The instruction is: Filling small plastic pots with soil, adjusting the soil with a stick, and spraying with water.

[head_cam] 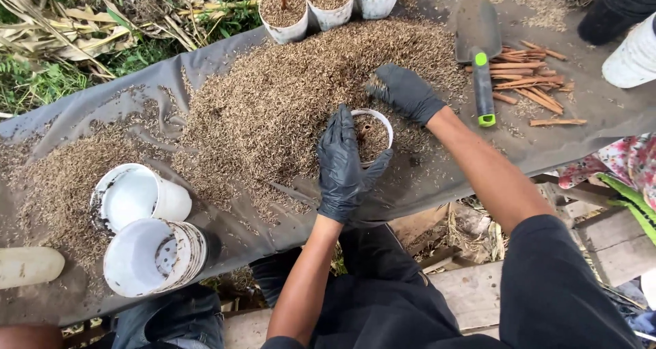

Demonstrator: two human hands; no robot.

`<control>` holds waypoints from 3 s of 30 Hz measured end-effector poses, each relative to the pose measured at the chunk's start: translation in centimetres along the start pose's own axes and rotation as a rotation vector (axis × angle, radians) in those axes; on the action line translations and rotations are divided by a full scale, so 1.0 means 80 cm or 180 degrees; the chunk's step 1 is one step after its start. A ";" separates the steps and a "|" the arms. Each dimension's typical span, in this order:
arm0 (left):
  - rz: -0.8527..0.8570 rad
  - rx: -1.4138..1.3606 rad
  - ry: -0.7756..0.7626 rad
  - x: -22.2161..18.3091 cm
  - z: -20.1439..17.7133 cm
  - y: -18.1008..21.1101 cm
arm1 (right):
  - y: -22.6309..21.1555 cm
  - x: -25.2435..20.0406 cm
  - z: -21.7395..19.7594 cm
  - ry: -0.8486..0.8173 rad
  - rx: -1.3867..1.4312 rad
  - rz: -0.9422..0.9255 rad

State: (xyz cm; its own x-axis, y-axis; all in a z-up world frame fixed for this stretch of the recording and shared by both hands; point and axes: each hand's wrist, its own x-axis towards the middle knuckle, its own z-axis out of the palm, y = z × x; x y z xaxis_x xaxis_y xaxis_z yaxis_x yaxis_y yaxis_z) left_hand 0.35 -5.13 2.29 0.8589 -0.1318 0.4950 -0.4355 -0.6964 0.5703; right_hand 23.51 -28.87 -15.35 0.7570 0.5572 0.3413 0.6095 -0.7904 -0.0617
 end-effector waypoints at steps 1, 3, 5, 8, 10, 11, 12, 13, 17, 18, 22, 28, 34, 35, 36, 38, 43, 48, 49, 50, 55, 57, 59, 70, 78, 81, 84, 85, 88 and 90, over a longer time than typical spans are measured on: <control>-0.0229 -0.0317 0.0084 0.005 -0.013 0.021 | -0.019 0.004 -0.029 0.0235 0.0335 0.0235; -0.0467 -0.0620 0.0157 0.004 -0.010 0.023 | -0.048 0.009 -0.065 0.0471 0.0686 0.0466; 0.0176 -0.0373 0.0442 -0.007 0.020 -0.018 | -0.067 0.010 -0.079 0.0947 0.3112 0.0984; -0.1063 -0.1421 0.0356 0.009 -0.056 0.066 | -0.123 0.019 -0.148 0.0768 0.2684 0.1263; -0.0577 -0.1504 0.0719 0.004 -0.006 0.025 | -0.150 0.028 -0.170 0.0746 0.2873 0.1317; -0.0087 -0.1580 0.1065 0.001 0.019 0.004 | -0.164 0.031 -0.180 0.0721 0.3062 0.1381; -0.0084 -0.1576 0.1061 0.006 0.017 0.008 | -0.176 0.034 -0.190 0.0725 0.3067 0.1382; -0.0387 -0.1492 0.1041 0.010 0.015 0.013 | -0.188 0.036 -0.199 0.0691 0.3346 0.1475; -0.1576 -0.1160 0.0944 0.054 -0.053 0.092 | -0.235 0.035 -0.250 0.0648 0.3538 0.1368; -0.1580 -0.1160 0.0944 0.053 -0.049 0.090 | -0.224 0.031 -0.240 0.0644 0.3538 0.1369; -0.1539 -0.1056 0.1007 0.049 -0.034 0.081 | -0.219 0.024 -0.225 0.0620 0.2837 0.1184; -0.1480 -0.0857 0.1106 0.043 -0.011 0.065 | -0.198 0.014 -0.189 0.0940 0.2786 0.1040; -0.1399 -0.0641 0.1237 0.038 0.006 0.050 | -0.194 0.016 -0.171 0.1053 0.3144 0.0924; -0.1374 -0.0586 0.1269 0.037 0.008 0.048 | -0.197 0.019 -0.167 0.1116 0.3277 0.0937; -0.1370 -0.0577 0.1269 0.036 0.011 0.046 | -0.208 0.020 -0.183 0.1121 0.3284 0.0935; -0.1310 -0.0464 0.1324 0.034 0.016 0.042 | -0.230 0.022 -0.215 0.1177 0.3517 0.0866; -0.1320 -0.0868 0.1453 0.030 0.026 0.032 | -0.300 0.026 -0.306 0.1193 0.3877 0.1079; -0.1651 -0.2983 0.1784 0.026 0.043 0.015 | -0.272 0.012 -0.273 0.1060 0.3953 0.1100; -0.1576 -0.3341 0.1857 0.024 0.050 0.009 | -0.259 0.009 -0.261 0.0971 0.4108 0.1096; -0.1491 -0.3697 0.1922 0.022 0.056 0.002 | -0.247 0.007 -0.249 0.0887 0.4263 0.1092; -0.1233 -0.3104 0.1394 0.016 0.028 0.001 | -0.200 0.005 -0.214 0.0562 0.5181 0.0680; -0.0954 -0.3279 0.1370 0.012 0.032 -0.008 | -0.199 0.006 -0.219 0.0332 0.5765 0.0244; -0.0865 -0.2792 0.1082 0.012 0.021 0.003 | -0.201 0.001 -0.233 0.0464 0.5580 0.0220; 0.0697 -0.0078 -0.0774 0.003 -0.023 -0.042 | -0.194 -0.046 -0.292 0.0002 0.2406 0.0145; 0.0969 0.0628 -0.0635 -0.019 -0.052 -0.022 | -0.194 -0.083 -0.251 0.0115 0.1158 -0.0536; 0.1062 0.0652 -0.0522 -0.025 -0.055 -0.013 | -0.196 -0.097 -0.233 0.0306 0.0275 -0.0651; 0.0929 0.0500 -0.0445 -0.036 -0.047 -0.018 | -0.202 -0.106 -0.226 0.0334 0.0114 -0.0686; 0.0981 0.0625 -0.0441 -0.039 -0.044 -0.021 | -0.208 -0.109 -0.228 0.0325 -0.0085 -0.0682; 0.1004 0.0781 -0.0490 -0.043 -0.042 -0.023 | -0.215 -0.115 -0.228 0.0351 -0.0101 -0.0648; 0.0995 0.0808 -0.0537 -0.044 -0.043 -0.021 | -0.219 -0.115 -0.230 0.0394 0.0066 -0.0610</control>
State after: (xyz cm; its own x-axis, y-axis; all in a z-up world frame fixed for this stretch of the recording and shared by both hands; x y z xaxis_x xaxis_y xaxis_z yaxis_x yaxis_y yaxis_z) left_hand -2.91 -1.04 1.85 0.7374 -0.4625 0.4923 -0.6196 -0.7534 0.2203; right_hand 1.52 -24.84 -0.13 0.5931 0.6600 0.4611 0.7450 -0.6671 -0.0034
